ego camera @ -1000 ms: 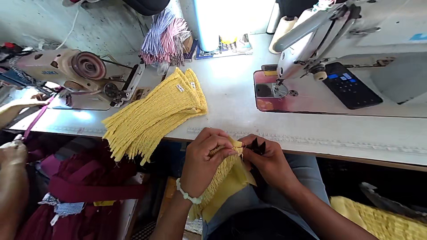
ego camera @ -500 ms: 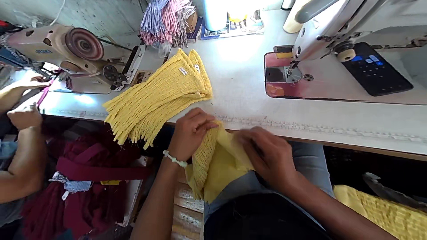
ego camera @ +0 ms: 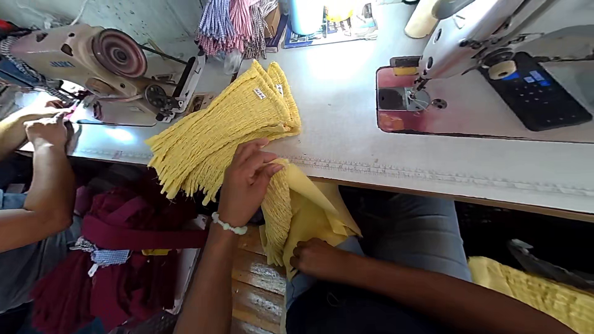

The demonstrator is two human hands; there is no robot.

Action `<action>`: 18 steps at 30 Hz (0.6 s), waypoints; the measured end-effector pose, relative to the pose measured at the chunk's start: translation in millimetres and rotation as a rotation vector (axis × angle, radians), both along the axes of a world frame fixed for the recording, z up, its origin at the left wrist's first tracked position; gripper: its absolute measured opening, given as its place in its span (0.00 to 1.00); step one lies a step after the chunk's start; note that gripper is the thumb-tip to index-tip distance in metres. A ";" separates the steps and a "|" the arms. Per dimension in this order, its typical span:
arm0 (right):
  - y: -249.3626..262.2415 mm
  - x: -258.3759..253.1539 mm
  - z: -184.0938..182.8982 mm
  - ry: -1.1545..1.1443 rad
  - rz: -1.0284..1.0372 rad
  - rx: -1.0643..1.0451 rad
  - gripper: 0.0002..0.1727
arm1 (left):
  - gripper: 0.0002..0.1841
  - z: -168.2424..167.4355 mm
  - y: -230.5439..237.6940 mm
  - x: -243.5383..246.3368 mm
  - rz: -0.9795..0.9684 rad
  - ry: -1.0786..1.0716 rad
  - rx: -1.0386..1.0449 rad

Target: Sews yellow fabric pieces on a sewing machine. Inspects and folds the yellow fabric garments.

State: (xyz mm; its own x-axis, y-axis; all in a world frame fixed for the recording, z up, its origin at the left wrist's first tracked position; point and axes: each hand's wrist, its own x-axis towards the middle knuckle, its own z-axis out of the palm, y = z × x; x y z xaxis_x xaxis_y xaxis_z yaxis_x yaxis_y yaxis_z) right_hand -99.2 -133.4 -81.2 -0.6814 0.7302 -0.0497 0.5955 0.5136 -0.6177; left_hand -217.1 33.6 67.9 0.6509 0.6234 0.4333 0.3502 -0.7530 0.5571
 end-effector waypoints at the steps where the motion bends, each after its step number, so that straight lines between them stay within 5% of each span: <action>1: 0.5 5.5 0.2 0.066 -0.068 -0.027 0.08 | 0.14 2.6 1.1 -2.3 -0.009 -0.037 -0.002; 6: -4.7 50.1 31.1 0.555 -0.434 0.044 0.07 | 0.11 26.7 5.7 0.8 -0.078 -0.191 0.071; 12: -9.5 100.9 68.8 0.848 -0.696 -0.032 0.09 | 0.12 76.7 13.4 30.0 -0.164 -0.245 0.203; 18: -22.4 123.4 108.9 0.749 -0.756 0.340 0.09 | 0.10 113.2 27.8 60.4 -0.108 -0.295 0.174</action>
State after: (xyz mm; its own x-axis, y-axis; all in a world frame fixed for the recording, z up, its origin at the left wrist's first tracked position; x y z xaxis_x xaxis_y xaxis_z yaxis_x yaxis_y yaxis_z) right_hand 24.2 -155.7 27.7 0.1699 0.8668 0.4687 0.3630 0.3871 -0.8476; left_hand -156.7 61.3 181.1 0.5403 0.4582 0.7058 0.1069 -0.8694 0.4825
